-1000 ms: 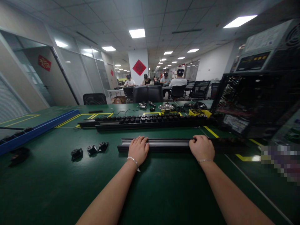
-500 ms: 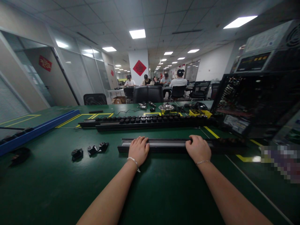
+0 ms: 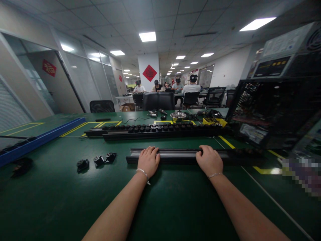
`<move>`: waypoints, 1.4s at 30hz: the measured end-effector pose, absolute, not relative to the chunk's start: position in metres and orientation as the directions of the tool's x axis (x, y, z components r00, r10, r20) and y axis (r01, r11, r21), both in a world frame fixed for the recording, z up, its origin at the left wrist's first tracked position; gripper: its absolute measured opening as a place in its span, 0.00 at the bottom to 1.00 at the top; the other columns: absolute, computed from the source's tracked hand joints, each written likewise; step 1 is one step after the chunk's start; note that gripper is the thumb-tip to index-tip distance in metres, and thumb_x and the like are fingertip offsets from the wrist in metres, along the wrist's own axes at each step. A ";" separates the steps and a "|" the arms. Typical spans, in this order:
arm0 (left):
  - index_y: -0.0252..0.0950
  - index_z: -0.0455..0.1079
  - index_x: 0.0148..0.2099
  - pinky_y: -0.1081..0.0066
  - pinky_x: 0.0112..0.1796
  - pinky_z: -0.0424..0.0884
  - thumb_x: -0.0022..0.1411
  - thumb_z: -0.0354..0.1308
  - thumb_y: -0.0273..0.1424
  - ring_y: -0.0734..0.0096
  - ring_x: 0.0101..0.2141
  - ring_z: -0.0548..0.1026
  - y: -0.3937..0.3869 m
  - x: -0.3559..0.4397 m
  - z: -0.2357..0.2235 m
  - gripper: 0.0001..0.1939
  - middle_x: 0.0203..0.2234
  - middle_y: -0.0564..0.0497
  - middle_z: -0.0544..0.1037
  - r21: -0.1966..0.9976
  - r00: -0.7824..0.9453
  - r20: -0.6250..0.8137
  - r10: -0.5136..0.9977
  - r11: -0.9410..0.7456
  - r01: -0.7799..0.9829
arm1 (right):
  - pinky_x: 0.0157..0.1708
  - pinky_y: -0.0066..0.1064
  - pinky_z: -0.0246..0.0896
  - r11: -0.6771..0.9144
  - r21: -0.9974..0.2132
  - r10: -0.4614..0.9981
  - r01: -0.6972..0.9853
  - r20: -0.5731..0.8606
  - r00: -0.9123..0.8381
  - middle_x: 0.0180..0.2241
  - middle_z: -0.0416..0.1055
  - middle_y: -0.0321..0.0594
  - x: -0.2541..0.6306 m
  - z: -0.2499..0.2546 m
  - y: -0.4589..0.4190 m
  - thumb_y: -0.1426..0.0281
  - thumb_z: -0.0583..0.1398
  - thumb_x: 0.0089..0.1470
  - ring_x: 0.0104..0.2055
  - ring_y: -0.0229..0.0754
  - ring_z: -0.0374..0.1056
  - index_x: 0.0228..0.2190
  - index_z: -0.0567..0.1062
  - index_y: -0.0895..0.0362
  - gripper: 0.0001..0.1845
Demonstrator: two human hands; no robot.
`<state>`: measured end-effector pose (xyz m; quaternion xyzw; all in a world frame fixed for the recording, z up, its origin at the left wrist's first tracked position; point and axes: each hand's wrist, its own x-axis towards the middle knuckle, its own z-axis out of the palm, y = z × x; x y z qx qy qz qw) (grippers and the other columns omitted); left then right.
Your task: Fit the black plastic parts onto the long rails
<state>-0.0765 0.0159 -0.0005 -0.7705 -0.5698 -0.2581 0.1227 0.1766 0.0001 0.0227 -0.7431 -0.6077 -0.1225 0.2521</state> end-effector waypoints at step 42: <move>0.40 0.67 0.53 0.57 0.55 0.58 0.64 0.44 0.35 0.61 0.54 0.65 0.015 -0.076 0.000 0.18 0.51 0.48 0.72 0.119 0.215 0.536 0.817 -0.325 0.938 | 0.44 0.35 0.58 -0.115 -0.232 0.863 0.966 0.457 0.212 0.46 0.71 0.47 0.173 0.027 -0.003 0.71 0.49 0.54 0.45 0.45 0.66 0.45 0.72 0.62 0.19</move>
